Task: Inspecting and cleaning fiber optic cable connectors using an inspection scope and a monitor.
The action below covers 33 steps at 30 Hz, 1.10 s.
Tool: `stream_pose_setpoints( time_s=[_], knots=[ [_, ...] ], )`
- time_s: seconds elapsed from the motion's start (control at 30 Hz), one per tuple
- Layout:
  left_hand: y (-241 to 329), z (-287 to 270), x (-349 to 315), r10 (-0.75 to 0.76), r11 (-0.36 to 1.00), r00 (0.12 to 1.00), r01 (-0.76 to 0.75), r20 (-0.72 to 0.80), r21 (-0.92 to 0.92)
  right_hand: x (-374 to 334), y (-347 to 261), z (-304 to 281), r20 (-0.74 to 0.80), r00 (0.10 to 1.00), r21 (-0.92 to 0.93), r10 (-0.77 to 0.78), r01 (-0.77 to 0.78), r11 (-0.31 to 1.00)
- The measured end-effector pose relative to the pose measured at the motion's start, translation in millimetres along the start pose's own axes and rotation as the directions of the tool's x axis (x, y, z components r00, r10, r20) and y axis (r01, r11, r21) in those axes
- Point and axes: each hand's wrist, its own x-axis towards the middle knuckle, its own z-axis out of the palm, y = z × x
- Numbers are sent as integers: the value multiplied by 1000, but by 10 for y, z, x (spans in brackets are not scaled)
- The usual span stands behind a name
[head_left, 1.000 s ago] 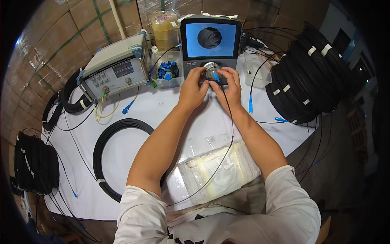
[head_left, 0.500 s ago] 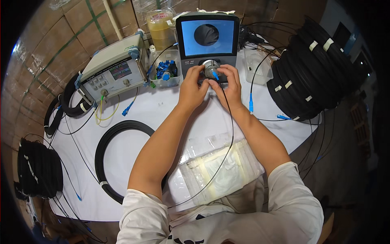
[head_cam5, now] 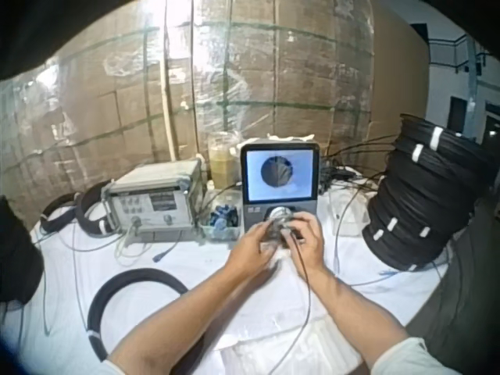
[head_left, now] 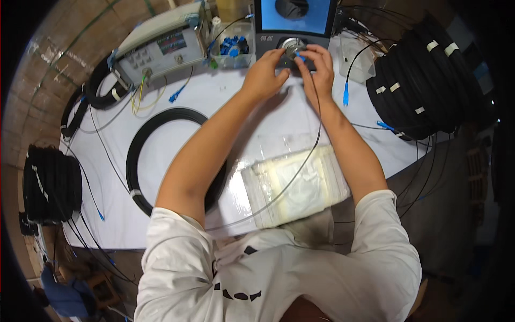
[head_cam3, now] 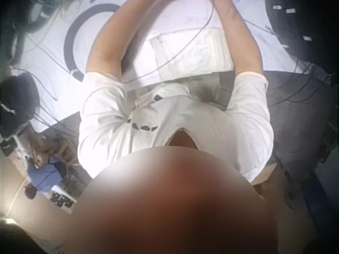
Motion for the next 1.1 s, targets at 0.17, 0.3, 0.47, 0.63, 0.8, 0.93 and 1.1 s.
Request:
stream_pose_setpoints(
  time_s=[0.17, 0.3, 0.47, 0.63, 0.8, 0.93, 1.1],
  knots=[
    [-129, -378, -344, 42, 958, 968, -110, 248, 266, 5, -245, -244, 55, 997, 99, -51, 45, 994],
    [-185, -553, -642, -9, 922, 950, -113, 314, 370, -224, -928, -739, 416, 879, 344, 233, -389, 855],
    [-197, -441, -691, 102, 850, 959, -221, 263, 478, -571, -1668, -1338, 778, 568, 339, 269, -740, 581],
    [-249, -385, -665, 137, 830, 947, -269, 290, 489, -739, -1730, -1466, 716, 693, 340, 85, -452, 825],
    [-254, -411, -661, 134, 841, 948, -262, 288, 472, -770, -1739, -1435, 701, 714, 277, 2, -276, 920],
    [-239, -445, -653, 95, 866, 948, -229, 304, 445, -772, -1782, -1439, 719, 695, 243, -21, -223, 944],
    [-247, -446, -641, 93, 866, 951, -224, 296, 447, -754, -1791, -1431, 695, 719, 289, 0, -279, 916]
  ],
)
